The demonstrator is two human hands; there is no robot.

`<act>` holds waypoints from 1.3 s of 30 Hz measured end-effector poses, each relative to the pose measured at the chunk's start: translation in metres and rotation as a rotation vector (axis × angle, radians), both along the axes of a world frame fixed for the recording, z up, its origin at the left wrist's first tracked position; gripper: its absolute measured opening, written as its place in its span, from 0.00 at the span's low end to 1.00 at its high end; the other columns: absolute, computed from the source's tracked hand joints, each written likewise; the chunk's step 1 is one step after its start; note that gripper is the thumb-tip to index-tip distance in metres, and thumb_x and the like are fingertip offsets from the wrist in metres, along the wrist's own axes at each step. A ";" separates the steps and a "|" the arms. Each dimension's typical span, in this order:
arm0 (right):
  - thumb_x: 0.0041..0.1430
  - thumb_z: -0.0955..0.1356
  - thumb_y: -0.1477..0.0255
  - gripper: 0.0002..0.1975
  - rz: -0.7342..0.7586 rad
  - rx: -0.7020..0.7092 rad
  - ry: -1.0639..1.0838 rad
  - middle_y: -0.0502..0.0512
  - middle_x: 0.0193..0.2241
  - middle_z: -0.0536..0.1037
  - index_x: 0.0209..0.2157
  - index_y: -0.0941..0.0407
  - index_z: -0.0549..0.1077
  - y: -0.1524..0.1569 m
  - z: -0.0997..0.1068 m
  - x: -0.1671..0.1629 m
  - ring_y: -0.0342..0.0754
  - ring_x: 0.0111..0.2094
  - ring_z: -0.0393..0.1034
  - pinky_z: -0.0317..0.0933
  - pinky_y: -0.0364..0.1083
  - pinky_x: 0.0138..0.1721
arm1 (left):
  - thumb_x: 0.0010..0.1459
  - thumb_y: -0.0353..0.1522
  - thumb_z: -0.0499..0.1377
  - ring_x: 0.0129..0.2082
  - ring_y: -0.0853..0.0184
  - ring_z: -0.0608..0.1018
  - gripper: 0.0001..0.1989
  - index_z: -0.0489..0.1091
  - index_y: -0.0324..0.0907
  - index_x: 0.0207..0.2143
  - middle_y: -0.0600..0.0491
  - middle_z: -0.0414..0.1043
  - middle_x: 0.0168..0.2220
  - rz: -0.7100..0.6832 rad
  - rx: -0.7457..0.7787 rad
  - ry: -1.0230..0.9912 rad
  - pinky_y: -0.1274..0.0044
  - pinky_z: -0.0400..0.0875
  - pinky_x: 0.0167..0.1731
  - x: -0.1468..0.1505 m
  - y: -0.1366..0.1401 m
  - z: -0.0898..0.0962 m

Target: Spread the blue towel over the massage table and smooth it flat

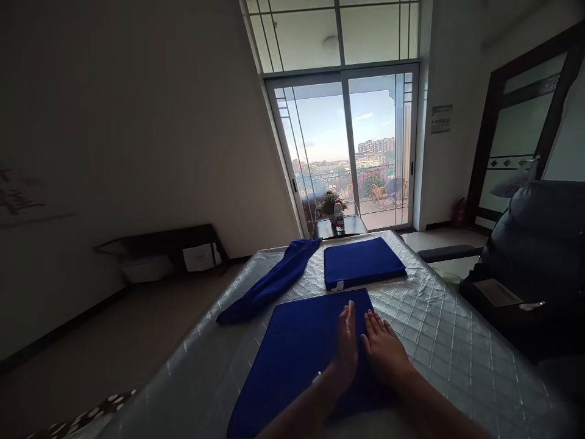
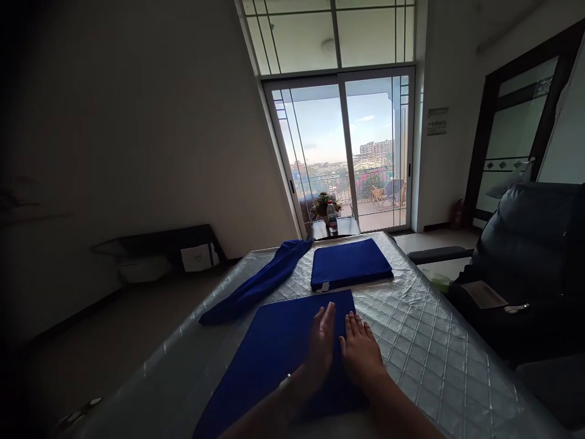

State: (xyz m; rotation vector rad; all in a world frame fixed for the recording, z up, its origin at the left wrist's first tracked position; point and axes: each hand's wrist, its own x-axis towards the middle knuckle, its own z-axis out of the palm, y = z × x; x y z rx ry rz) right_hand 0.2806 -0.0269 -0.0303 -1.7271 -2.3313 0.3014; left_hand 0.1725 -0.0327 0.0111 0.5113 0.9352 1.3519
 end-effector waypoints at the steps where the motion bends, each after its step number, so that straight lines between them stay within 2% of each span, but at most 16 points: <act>1: 0.69 0.48 0.64 0.32 0.007 -0.001 0.004 0.59 0.70 0.47 0.69 0.65 0.49 0.000 0.001 0.000 0.51 0.72 0.37 0.37 0.55 0.70 | 0.68 0.41 0.44 0.70 0.69 0.54 0.26 0.65 0.45 0.63 0.51 0.54 0.70 0.005 0.012 0.006 0.78 0.57 0.62 0.010 0.006 -0.004; 3: 0.69 0.48 0.64 0.33 0.014 -0.006 0.019 0.59 0.71 0.46 0.69 0.65 0.49 -0.001 0.002 0.001 0.51 0.72 0.37 0.37 0.55 0.70 | 0.68 0.40 0.45 0.70 0.68 0.53 0.27 0.62 0.41 0.65 0.49 0.50 0.71 0.030 0.039 0.028 0.78 0.55 0.63 0.018 0.013 -0.012; 6: 0.69 0.48 0.63 0.33 0.004 -0.019 0.043 0.59 0.71 0.45 0.69 0.65 0.48 -0.002 0.003 0.001 0.51 0.72 0.36 0.36 0.55 0.70 | 0.69 0.39 0.45 0.70 0.68 0.52 0.28 0.58 0.39 0.67 0.48 0.49 0.72 0.071 0.038 0.064 0.78 0.51 0.64 0.001 0.016 -0.015; 9: 0.69 0.49 0.63 0.33 -0.002 -0.019 0.047 0.60 0.71 0.45 0.69 0.65 0.48 -0.003 0.003 0.001 0.52 0.72 0.37 0.37 0.54 0.70 | 0.69 0.38 0.43 0.71 0.71 0.49 0.28 0.52 0.40 0.69 0.51 0.47 0.73 0.137 0.011 0.092 0.80 0.45 0.66 -0.047 0.012 -0.010; 12: 0.69 0.49 0.63 0.32 -0.005 -0.017 0.038 0.59 0.71 0.44 0.69 0.65 0.48 -0.003 0.004 0.000 0.51 0.72 0.36 0.37 0.54 0.70 | 0.69 0.40 0.42 0.71 0.71 0.48 0.30 0.48 0.41 0.70 0.51 0.43 0.73 0.225 -0.027 0.114 0.78 0.42 0.67 -0.111 0.002 -0.002; 15: 0.69 0.49 0.63 0.32 -0.014 -0.020 0.025 0.59 0.71 0.45 0.69 0.65 0.48 -0.003 0.004 0.000 0.51 0.72 0.37 0.37 0.53 0.70 | 0.67 0.43 0.42 0.71 0.67 0.52 0.31 0.50 0.42 0.69 0.49 0.47 0.73 0.296 -0.052 0.096 0.72 0.44 0.69 -0.171 -0.012 0.001; 18: 0.69 0.49 0.63 0.32 -0.014 -0.016 0.010 0.59 0.71 0.46 0.69 0.65 0.49 -0.002 0.004 -0.001 0.50 0.71 0.38 0.37 0.53 0.70 | 0.66 0.45 0.43 0.70 0.66 0.54 0.31 0.54 0.43 0.68 0.49 0.53 0.71 0.334 -0.016 0.061 0.71 0.45 0.69 -0.207 -0.023 -0.004; 22: 0.69 0.48 0.62 0.33 -0.011 -0.004 -0.021 0.59 0.71 0.46 0.69 0.65 0.48 -0.001 0.003 -0.001 0.50 0.71 0.37 0.37 0.53 0.70 | 0.67 0.45 0.43 0.70 0.65 0.54 0.30 0.56 0.44 0.67 0.51 0.54 0.71 0.329 0.014 0.075 0.70 0.43 0.70 -0.217 -0.027 -0.004; 27: 0.70 0.48 0.62 0.33 -0.013 -0.010 -0.030 0.59 0.71 0.45 0.69 0.65 0.48 -0.002 0.003 -0.003 0.50 0.71 0.37 0.38 0.53 0.70 | 0.67 0.45 0.44 0.71 0.65 0.52 0.29 0.56 0.44 0.67 0.52 0.51 0.72 0.334 -0.037 0.129 0.69 0.43 0.70 -0.229 -0.026 0.002; 33: 0.70 0.48 0.59 0.34 0.002 -0.078 0.039 0.58 0.71 0.45 0.69 0.64 0.47 0.000 0.018 0.004 0.50 0.72 0.36 0.38 0.55 0.70 | 0.67 0.46 0.42 0.71 0.65 0.51 0.32 0.52 0.43 0.68 0.51 0.47 0.73 0.323 -0.040 0.153 0.68 0.44 0.70 -0.242 -0.027 0.001; 39: 0.70 0.48 0.61 0.33 -0.001 0.068 0.090 0.61 0.70 0.49 0.69 0.65 0.50 0.018 0.035 0.007 0.51 0.71 0.39 0.42 0.55 0.70 | 0.67 0.48 0.41 0.72 0.65 0.50 0.34 0.50 0.42 0.69 0.52 0.46 0.73 0.308 -0.036 0.175 0.70 0.42 0.70 -0.241 -0.025 0.000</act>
